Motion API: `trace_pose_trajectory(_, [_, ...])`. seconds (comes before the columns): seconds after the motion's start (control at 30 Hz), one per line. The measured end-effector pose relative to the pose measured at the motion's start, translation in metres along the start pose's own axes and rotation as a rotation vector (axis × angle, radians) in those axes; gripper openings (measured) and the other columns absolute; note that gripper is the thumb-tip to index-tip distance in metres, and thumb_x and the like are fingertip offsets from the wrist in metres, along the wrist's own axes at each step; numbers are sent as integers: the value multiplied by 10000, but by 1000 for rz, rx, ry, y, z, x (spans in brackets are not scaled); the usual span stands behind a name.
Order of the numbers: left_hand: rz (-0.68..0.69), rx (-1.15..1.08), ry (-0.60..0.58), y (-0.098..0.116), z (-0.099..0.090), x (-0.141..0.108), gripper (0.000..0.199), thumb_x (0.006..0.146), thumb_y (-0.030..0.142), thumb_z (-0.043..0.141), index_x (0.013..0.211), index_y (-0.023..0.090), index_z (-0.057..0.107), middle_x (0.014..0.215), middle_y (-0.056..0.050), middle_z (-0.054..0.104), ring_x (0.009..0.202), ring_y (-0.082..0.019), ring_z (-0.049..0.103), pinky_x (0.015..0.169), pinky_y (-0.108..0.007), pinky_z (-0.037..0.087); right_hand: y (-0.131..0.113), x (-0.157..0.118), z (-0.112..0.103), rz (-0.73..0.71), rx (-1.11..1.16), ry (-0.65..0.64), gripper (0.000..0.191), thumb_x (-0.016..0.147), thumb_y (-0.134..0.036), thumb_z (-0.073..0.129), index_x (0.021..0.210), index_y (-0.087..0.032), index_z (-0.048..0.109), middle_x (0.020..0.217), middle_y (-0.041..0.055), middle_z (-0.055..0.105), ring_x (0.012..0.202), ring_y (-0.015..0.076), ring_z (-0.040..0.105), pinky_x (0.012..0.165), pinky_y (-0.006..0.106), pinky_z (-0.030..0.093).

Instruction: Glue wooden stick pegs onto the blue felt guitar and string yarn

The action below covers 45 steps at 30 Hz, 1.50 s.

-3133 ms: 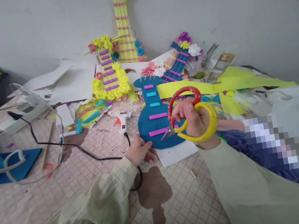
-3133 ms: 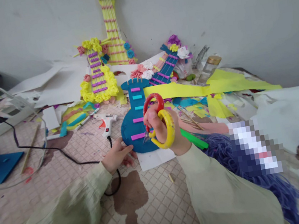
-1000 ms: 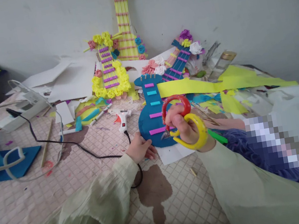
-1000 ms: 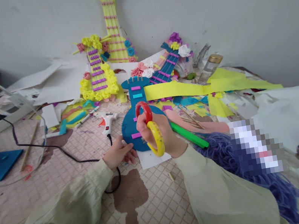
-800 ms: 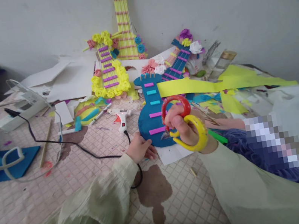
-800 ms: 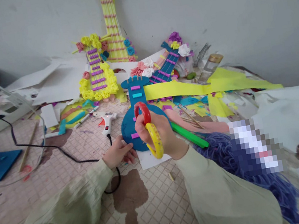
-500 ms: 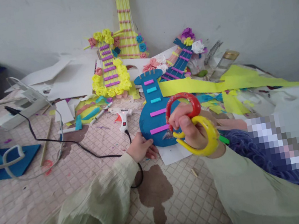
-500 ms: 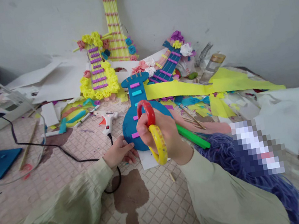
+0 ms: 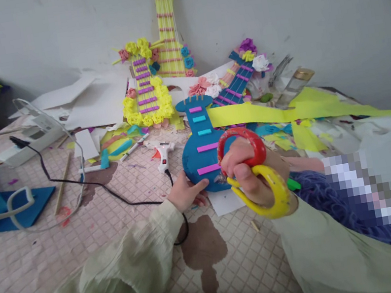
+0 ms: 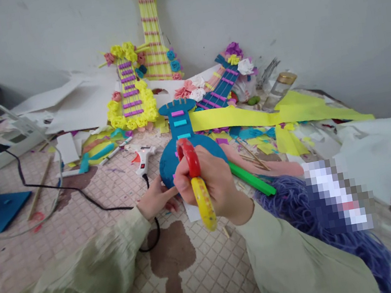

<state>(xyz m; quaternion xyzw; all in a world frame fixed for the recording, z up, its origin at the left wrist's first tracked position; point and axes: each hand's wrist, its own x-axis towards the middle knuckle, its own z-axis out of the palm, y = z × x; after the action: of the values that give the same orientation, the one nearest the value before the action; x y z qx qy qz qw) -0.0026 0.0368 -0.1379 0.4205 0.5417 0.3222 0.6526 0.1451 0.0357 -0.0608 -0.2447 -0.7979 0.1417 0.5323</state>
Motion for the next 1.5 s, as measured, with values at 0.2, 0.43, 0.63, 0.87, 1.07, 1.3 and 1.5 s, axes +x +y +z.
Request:
trace_pose_trajectory(0.2, [61, 26, -8, -6, -1, 2, 437, 731, 194, 595, 1047, 175, 294, 467, 48, 561, 371, -147, 553, 356, -230, 432, -15, 5, -5, 57, 9, 140, 219, 845, -323, 422, 652, -239, 481, 603, -8, 524, 573, 159, 529, 587, 353, 465])
trace_pose_trajectory(0.43, [14, 35, -3, -3, -1, 1, 422, 739, 175, 577, 1065, 169, 309, 479, 49, 561, 360, -133, 547, 348, -217, 433, -21, 21, -33, 461, 44, 166, 143, 804, -384, 512, 848, -250, 536, 749, 3, 539, 633, 144, 566, 532, 284, 481])
trace_pose_trajectory(0.63, [1, 40, -17, -2, -1, 0, 352, 766, 164, 545, 1036, 174, 320, 474, 56, 564, 361, -119, 549, 349, -196, 434, -20, 15, -45, 429, -319, 276, 193, 577, -321, 749, 575, -217, 587, 489, -47, 479, 462, 128, 489, 399, 261, 358])
trace_pose_trajectory(0.87, [7, 38, -34, -4, -3, 2, 332, 782, 137, 524, 1033, 176, 311, 469, 62, 564, 351, -112, 541, 347, -194, 445, -21, -2, -35, 494, -460, 396, 259, 625, -354, 713, 502, -203, 542, 440, -33, 484, 410, 126, 467, 365, 262, 326])
trace_pose_trajectory(1.07, [21, 31, -49, -8, -4, 7, 335, 780, 134, 530, 1035, 167, 315, 463, 60, 565, 355, -124, 550, 344, -201, 441, -23, -10, -23, 519, -450, 470, 348, 670, -424, 654, 476, -195, 478, 394, -38, 459, 351, 96, 418, 346, 245, 315])
trace_pose_trajectory(1.3, [41, 39, -42, -12, -4, 10, 458, 743, 188, 602, 1089, 159, 303, 464, 58, 574, 355, -135, 556, 356, -214, 448, -25, -13, -18, 510, -656, 394, 437, 686, -466, 620, 444, -188, 386, 381, -51, 406, 383, 75, 365, 398, 236, 276])
trace_pose_trajectory(1.5, [40, 59, -38, -10, -4, 9, 409, 754, 175, 582, 1072, 160, 326, 467, 47, 584, 347, -133, 552, 349, -214, 447, -19, -18, -12, 541, -599, 375, 388, 691, -412, 636, 472, -175, 422, 438, -42, 448, 433, 76, 383, 441, 233, 327])
